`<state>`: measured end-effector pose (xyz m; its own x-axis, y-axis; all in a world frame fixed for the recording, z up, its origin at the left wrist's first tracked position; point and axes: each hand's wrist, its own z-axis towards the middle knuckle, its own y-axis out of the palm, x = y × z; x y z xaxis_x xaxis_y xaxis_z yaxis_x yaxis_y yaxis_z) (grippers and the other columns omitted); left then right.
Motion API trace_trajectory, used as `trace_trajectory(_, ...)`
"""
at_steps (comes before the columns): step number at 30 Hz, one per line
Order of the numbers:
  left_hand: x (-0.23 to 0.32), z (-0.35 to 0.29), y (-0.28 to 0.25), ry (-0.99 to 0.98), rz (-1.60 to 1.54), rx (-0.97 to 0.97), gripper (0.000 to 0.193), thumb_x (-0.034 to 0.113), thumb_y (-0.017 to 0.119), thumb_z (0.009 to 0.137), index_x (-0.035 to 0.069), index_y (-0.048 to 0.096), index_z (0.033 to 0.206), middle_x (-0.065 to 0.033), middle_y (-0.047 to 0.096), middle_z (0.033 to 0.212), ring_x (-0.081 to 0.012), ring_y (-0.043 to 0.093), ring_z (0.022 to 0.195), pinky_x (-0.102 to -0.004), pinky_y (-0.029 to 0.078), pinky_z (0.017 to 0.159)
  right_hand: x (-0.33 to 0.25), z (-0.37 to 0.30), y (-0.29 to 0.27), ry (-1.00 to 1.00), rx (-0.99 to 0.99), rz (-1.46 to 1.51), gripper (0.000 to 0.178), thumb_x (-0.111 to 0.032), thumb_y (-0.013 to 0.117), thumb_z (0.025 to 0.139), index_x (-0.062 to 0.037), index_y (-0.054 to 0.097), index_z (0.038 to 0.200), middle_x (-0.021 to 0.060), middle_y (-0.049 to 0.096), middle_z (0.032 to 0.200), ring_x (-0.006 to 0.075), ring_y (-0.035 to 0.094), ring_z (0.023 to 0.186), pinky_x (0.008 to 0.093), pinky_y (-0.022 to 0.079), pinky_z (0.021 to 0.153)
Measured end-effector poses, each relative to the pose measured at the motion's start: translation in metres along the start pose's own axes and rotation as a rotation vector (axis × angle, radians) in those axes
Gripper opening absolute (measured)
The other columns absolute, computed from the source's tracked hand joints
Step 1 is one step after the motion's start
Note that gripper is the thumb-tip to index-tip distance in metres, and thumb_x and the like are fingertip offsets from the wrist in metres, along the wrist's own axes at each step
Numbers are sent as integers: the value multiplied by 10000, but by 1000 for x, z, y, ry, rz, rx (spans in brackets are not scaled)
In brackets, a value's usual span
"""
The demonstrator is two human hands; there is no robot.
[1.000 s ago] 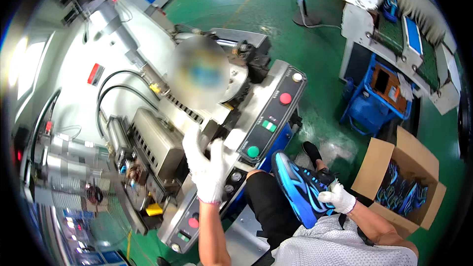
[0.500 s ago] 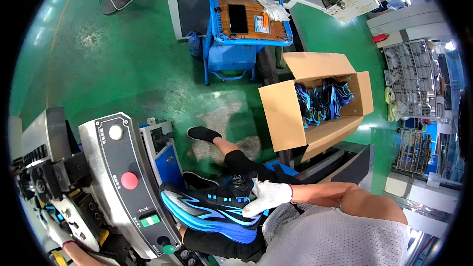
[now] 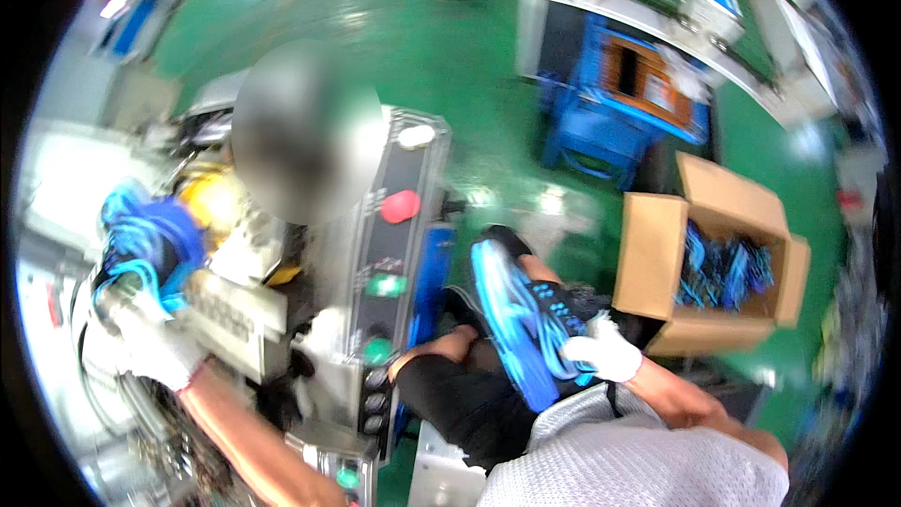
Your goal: The person picks up blue shoes, places them one by one into a pressing machine, operates the machine by pulling handles and pressing buttons to attach the soles, and then places the finished shoes onto a conveyor belt or into a cardboard box.
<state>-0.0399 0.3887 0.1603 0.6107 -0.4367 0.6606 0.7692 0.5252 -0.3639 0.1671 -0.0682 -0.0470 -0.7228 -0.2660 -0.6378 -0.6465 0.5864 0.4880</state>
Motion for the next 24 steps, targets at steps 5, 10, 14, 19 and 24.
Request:
trace_trajectory(5,48,-120,-126,112,-25,-97,203,80,600,981,-10,695,1136,-180,712,1213,-305,673,1130,-453,483,1062,-1,13,-5,-189,184,-223,587,-177,793,854,-45,560,1377,9,612,1138,84,552,930,307,517,797)
trace_trajectory(10,-2,-239,-270,-181,-568,-878,217,7,680,861,39,724,1070,-250,691,1248,-397,650,1218,-495,492,1081,-80,41,99,-464,94,-352,512,-164,751,884,-31,610,1358,58,678,1174,169,628,1001,364,523,919)
trace_trajectory(14,-18,-312,-349,-428,-153,-960,227,-19,683,863,59,752,1064,-127,718,1229,-289,695,1147,-369,562,948,-165,94,196,-755,8,-936,541,-335,780,896,-9,649,1308,157,726,1211,254,680,1106,388,514,988)
trace_trajectory(19,-89,-389,-414,-451,171,-920,203,102,662,920,91,756,1099,-122,682,1313,-282,627,1256,-384,491,1080,-239,183,367,-719,-213,-1148,674,-446,839,817,52,667,1237,150,734,1103,219,696,991,330,554,871)
trace_trajectory(24,-119,-439,-440,-570,221,-774,259,86,624,944,82,737,1176,-156,637,1375,-332,582,1310,-407,468,1113,-230,338,458,-804,-51,-1889,669,-497,734,775,45,722,1168,268,724,1181,361,720,1069,420,570,926)
